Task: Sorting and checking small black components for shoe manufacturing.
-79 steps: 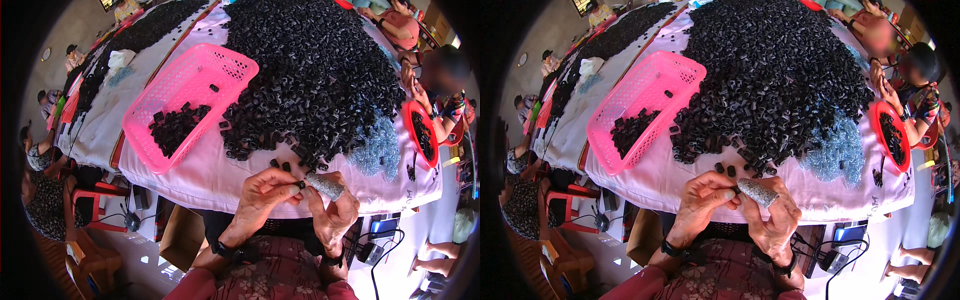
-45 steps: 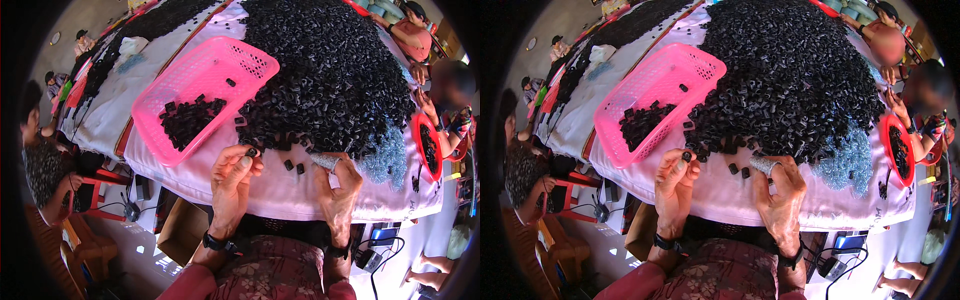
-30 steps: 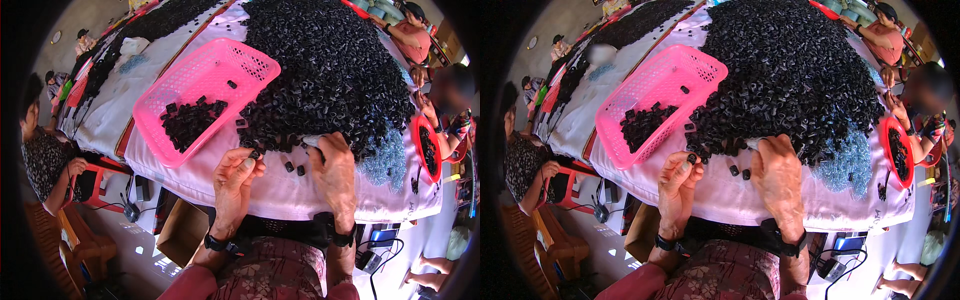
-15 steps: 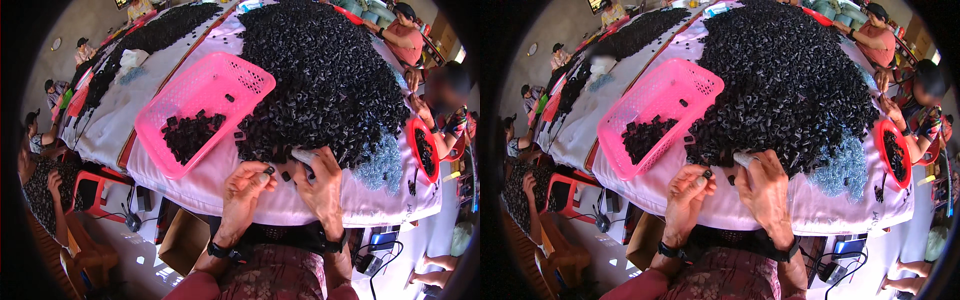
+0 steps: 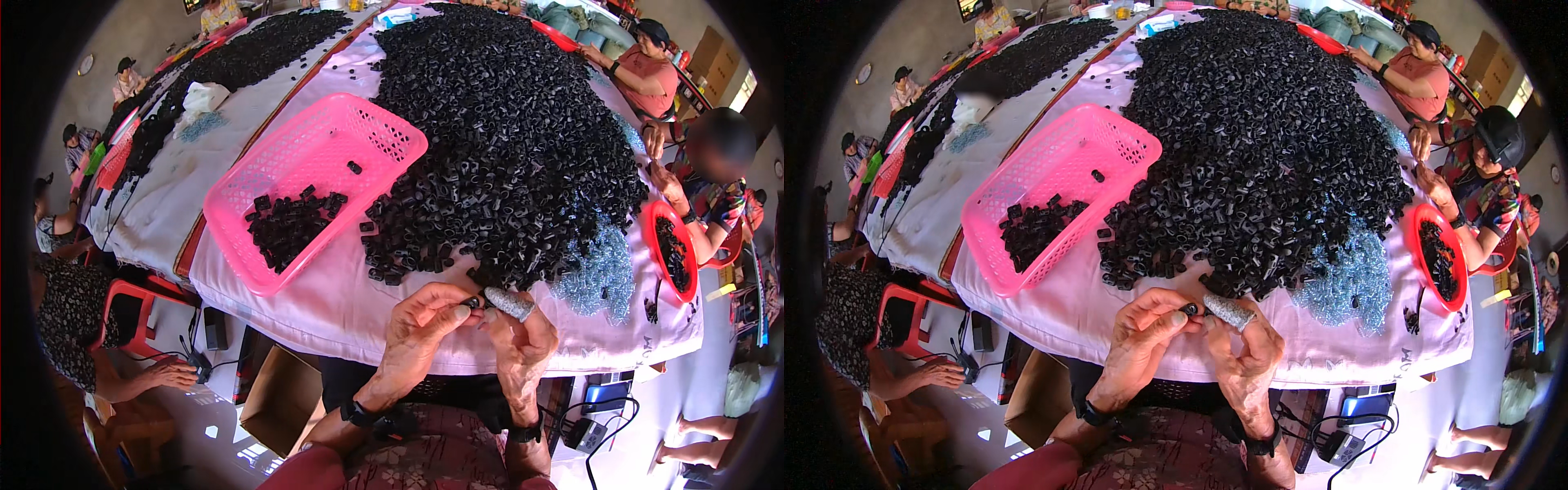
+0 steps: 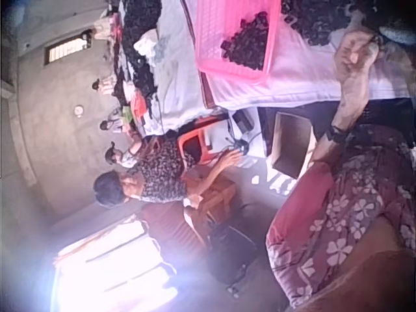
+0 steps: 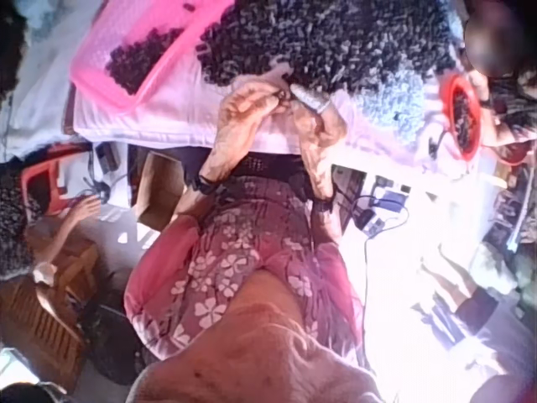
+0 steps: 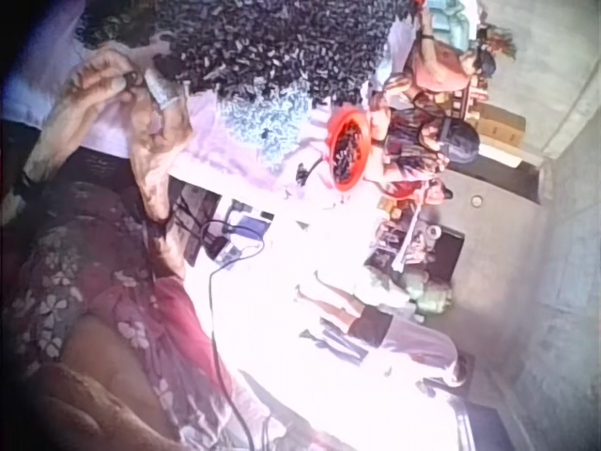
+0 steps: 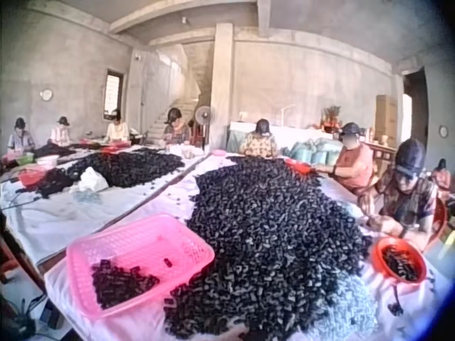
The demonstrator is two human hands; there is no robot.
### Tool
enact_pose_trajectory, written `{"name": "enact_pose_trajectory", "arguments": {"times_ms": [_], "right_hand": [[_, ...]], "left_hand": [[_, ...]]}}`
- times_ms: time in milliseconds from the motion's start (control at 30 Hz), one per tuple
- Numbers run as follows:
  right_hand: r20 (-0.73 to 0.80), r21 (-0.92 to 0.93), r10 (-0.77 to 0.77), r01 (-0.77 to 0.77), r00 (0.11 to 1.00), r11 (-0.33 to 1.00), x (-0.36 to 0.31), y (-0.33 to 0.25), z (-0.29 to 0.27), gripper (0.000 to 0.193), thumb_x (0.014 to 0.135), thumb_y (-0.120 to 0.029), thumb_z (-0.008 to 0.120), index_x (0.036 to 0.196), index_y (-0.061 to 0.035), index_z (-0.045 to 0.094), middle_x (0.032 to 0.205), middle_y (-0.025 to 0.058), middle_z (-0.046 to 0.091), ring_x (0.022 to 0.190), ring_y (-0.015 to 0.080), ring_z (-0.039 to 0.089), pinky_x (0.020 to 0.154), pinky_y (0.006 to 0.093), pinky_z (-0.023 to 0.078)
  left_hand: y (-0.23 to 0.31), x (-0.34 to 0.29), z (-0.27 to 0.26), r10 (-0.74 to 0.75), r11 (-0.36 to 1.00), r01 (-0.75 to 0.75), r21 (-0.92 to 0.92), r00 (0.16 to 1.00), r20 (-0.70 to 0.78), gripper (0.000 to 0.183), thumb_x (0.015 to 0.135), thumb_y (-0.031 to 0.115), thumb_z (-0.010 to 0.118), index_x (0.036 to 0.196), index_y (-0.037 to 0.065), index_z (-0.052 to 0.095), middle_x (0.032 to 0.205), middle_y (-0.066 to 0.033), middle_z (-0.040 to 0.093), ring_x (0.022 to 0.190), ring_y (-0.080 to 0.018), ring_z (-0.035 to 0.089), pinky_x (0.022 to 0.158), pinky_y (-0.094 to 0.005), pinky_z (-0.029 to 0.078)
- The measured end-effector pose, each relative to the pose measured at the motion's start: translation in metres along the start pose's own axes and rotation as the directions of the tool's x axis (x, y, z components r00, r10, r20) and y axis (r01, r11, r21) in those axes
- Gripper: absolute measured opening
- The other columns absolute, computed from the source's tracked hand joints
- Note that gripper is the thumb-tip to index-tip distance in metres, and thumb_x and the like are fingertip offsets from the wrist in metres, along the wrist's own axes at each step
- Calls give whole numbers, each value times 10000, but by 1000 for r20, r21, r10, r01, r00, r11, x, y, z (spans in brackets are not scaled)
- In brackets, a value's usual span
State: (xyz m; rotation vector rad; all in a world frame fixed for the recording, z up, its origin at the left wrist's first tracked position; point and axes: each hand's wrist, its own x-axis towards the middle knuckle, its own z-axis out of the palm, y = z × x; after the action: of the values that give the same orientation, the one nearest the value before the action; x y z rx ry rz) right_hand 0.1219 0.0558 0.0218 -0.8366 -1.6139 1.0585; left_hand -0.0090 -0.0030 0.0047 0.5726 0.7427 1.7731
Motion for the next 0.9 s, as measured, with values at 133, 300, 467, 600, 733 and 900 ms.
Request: {"name": "enact_pose_trajectory", "arguments": {"times_ms": [133,300,467,600,733,900], "right_hand": [[53,-91,-71,76,996,993,1,-4,-8,211,777,25,704,986,11,683,903,98,686,798,175,684,709,263,536],[88,-95,-43,51,995,994,2,-9,-14,227,775,33,726,995,22,674,953,97,675,817,165,667,717,267,545],[117,-146,-125,142,985,979,5,1,-21,243,767,4,753,995,15,671,915,104,681,800,169,673,711,263,536],[75,-22,8,-6,997,1000,-1,3,-19,256,775,13,756,1012,23,658,926,88,682,838,155,665,728,262,543],[11,150,226,-225,974,963,-4,0,-18,237,793,49,724,1017,33,650,949,71,680,876,146,658,753,269,553],[27,182,176,-178,984,967,0,-2,-17,242,809,51,700,1042,37,637,959,85,677,862,158,662,755,294,564]], "left_hand": [[-1,-1,1,-15,1000,15,3,999,45,164,925,73,621,1067,-8,615,1040,-95,676,920,-175,651,876,-335,516],[0,-2,4,-47,998,45,54,998,43,165,926,82,624,1070,2,621,1036,-87,677,925,-163,647,865,-333,520],[-1,-1,7,-46,996,45,72,999,18,173,917,61,620,1077,-7,610,1037,-128,686,928,-192,650,861,-356,522],[-1,-1,8,-30,995,29,100,999,18,169,919,54,617,1076,-7,605,1055,-129,678,930,-193,651,868,-350,518],[-2,-2,5,16,993,-16,117,1000,6,168,922,51,616,1080,-3,603,999,-109,667,914,-182,652,847,-325,512],[-2,-2,5,-21,997,19,69,1000,23,187,913,48,630,1090,-3,603,948,-88,659,892,-173,654,825,-308,509]]}}
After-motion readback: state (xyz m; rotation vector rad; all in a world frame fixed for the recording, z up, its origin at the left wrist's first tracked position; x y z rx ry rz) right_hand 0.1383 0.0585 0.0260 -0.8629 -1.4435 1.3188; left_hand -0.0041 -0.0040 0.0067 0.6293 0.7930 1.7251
